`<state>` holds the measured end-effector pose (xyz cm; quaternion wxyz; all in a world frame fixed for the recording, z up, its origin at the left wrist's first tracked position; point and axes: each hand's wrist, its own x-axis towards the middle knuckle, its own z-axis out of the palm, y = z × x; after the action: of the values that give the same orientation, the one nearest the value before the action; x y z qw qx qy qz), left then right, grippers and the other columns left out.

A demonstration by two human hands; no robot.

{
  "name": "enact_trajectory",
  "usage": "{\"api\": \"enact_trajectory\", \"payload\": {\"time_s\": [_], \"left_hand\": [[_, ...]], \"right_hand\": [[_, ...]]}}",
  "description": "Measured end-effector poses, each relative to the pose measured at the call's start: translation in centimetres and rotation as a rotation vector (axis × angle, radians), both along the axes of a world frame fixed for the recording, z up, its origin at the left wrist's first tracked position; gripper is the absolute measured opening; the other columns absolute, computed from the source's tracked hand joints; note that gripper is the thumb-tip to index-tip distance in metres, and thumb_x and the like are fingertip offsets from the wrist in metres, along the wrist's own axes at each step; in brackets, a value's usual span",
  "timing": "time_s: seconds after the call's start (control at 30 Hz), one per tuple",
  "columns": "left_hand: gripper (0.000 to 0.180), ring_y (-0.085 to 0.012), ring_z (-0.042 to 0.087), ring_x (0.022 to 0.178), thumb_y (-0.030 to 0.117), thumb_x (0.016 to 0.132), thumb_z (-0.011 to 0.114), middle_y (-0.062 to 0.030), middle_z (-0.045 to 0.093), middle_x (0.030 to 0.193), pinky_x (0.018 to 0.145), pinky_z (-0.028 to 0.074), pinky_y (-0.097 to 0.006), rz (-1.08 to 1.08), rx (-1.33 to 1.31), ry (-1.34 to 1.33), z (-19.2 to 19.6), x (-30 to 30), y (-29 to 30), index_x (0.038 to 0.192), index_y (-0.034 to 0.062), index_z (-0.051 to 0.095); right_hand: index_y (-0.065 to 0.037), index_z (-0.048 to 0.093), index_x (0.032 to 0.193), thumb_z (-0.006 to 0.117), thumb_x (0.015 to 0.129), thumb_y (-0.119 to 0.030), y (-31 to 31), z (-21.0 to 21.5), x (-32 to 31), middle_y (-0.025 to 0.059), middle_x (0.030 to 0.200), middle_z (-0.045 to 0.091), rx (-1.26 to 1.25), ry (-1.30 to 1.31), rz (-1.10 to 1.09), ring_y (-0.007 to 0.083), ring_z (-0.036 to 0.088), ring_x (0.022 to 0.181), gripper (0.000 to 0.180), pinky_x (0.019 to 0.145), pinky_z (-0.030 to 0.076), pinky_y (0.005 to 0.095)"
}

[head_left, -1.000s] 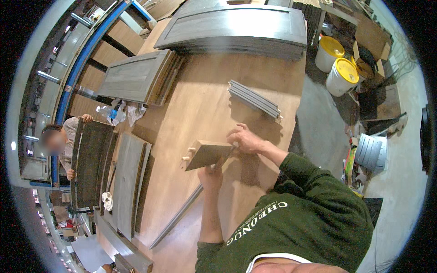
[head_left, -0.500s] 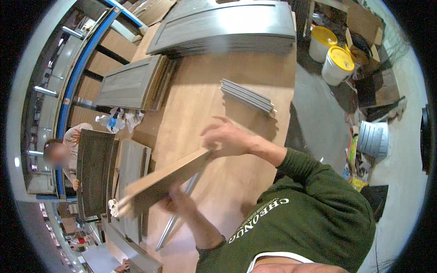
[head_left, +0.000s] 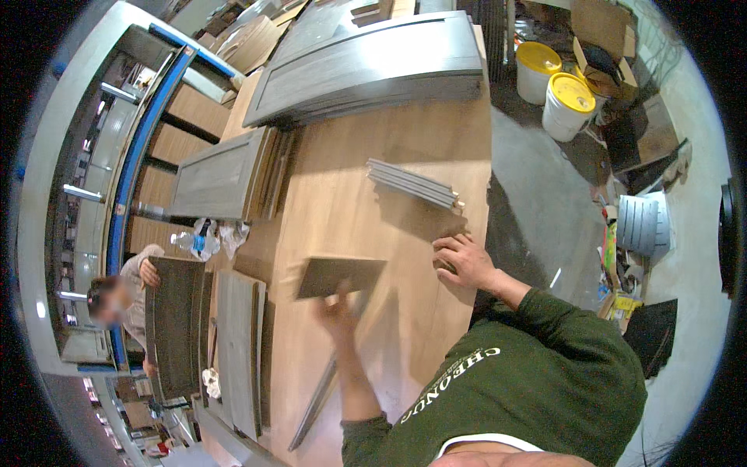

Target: The person assembles wooden furniture panels and slats on a workbench, fitting pieces together and using a hammer to secure the joints.

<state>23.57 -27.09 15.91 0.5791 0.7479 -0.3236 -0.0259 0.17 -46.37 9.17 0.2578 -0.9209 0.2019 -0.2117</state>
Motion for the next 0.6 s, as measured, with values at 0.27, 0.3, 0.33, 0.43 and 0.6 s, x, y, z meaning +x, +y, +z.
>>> {"api": "enact_trajectory", "payload": {"time_s": [0.27, 0.3, 0.33, 0.43, 0.6], "left_hand": [[0.033, -0.0267, 0.058, 0.097, 0.02, 0.087, 0.056, -0.0142, 0.06, 0.112, 0.088, 0.045, -0.041, 0.14, -0.521, -0.161, 11.5, -0.4, 2.8, 0.109, -0.0037, 0.055], [0.036, -0.0271, 0.058, 0.097, 0.023, 0.087, 0.055, -0.0152, 0.059, 0.113, 0.089, 0.045, -0.041, 0.104, -0.433, -0.109, 8.5, -1.2, 1.3, 0.111, -0.0051, 0.054], [0.04, -0.0275, 0.059, 0.097, 0.025, 0.088, 0.055, -0.0162, 0.058, 0.114, 0.089, 0.045, -0.041, 0.083, -0.29, -0.082, 4.7, -1.5, 0.2, 0.113, -0.0064, 0.053], [0.051, -0.0288, 0.059, 0.097, 0.031, 0.089, 0.053, -0.0193, 0.056, 0.117, 0.089, 0.045, -0.041, -0.095, -0.01, 0.173, -5.9, -1.1, -3.5, 0.118, -0.0104, 0.05], [0.029, -0.0267, 0.062, 0.082, 0.019, 0.084, 0.06, -0.0149, 0.065, 0.09, 0.074, 0.048, -0.036, -0.206, 0.125, -0.051, 0.6, -2.6, -6.3, 0.108, 0.0019, 0.057]], "right_hand": [[-0.013, 0.061, 0.094, 0.064, 0.075, -0.027, 0.2, -0.3, -1.0, 0.0039, 0.112, 0.056, -0.008, -0.05, -0.077, 0.0249, 0.052, 0.097, 0.024, 0.087, 0.04, 0.0381], [-0.013, 0.061, 0.094, 0.064, 0.075, -0.027, 0.3, -0.3, -1.0, 0.0038, 0.112, 0.056, -0.01, -0.049, -0.075, 0.0247, 0.052, 0.097, 0.024, 0.088, 0.04, 0.0383], [-0.013, 0.061, 0.094, 0.064, 0.075, -0.027, 0.6, 0.1, -0.5, 0.0036, 0.112, 0.056, -0.015, -0.059, -0.054, 0.0245, 0.052, 0.098, 0.024, 0.088, 0.04, 0.0384], [-0.013, 0.061, 0.095, 0.064, 0.074, -0.027, 1.1, -0.4, -0.6, 0.0033, 0.111, 0.056, -0.001, -0.014, -0.018, 0.0235, 0.052, 0.098, 0.025, 0.088, 0.04, 0.0386], [-0.014, 0.056, 0.108, 0.068, 0.071, -0.027, -0.8, -1.2, 1.5, 0.0102, 0.116, 0.053, 0.308, -0.134, -0.021, 0.0309, 0.052, 0.108, 0.041, 0.09, 0.042, 0.0439]]}}
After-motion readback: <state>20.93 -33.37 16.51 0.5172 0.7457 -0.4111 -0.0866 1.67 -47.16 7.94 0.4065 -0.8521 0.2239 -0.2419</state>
